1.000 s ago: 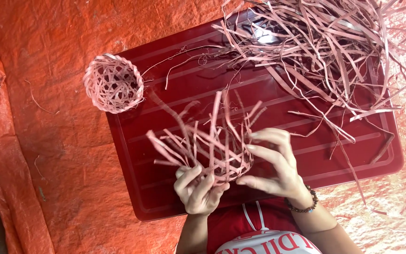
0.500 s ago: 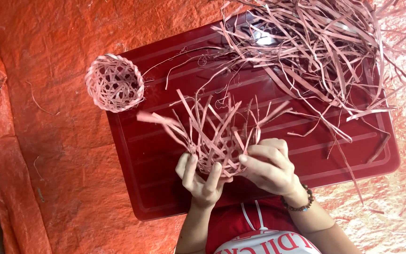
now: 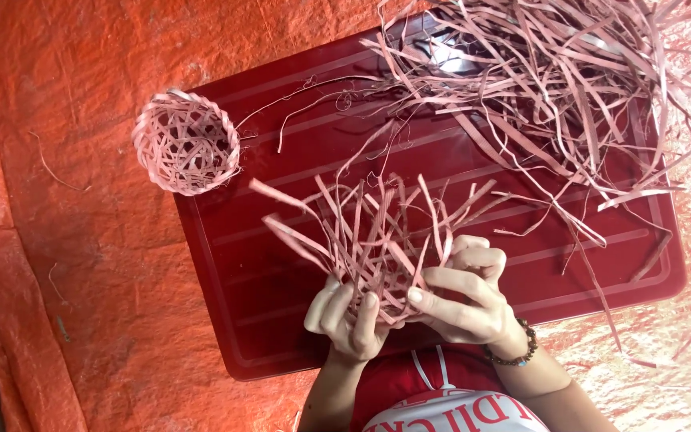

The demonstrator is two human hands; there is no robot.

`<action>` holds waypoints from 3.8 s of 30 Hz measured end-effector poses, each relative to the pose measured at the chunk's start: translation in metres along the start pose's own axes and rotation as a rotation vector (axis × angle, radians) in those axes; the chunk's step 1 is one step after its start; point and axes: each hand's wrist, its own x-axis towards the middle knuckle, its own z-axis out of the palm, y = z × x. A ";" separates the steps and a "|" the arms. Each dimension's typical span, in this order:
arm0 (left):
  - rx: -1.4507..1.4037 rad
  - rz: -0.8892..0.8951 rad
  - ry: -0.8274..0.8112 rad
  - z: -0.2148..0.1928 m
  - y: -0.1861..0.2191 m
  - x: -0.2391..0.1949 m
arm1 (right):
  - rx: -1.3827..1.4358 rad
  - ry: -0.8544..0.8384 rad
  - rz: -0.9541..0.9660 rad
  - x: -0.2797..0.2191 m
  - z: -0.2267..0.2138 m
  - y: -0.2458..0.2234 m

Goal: Weaving the sides of a basket using thin pink strips of material on a makeshift workspace.

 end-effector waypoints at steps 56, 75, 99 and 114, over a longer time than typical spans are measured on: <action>-0.104 -0.063 -0.109 -0.008 -0.001 0.011 | 0.140 -0.057 0.023 0.016 -0.004 -0.004; -0.117 0.030 -0.031 -0.009 0.000 0.004 | 0.113 0.030 0.019 0.006 -0.004 -0.005; -0.296 -0.134 -0.128 -0.011 0.001 0.006 | 0.216 0.029 0.005 0.012 -0.001 -0.002; -0.306 -0.161 -0.048 -0.009 0.001 0.010 | 0.272 -0.040 0.005 0.011 -0.002 0.000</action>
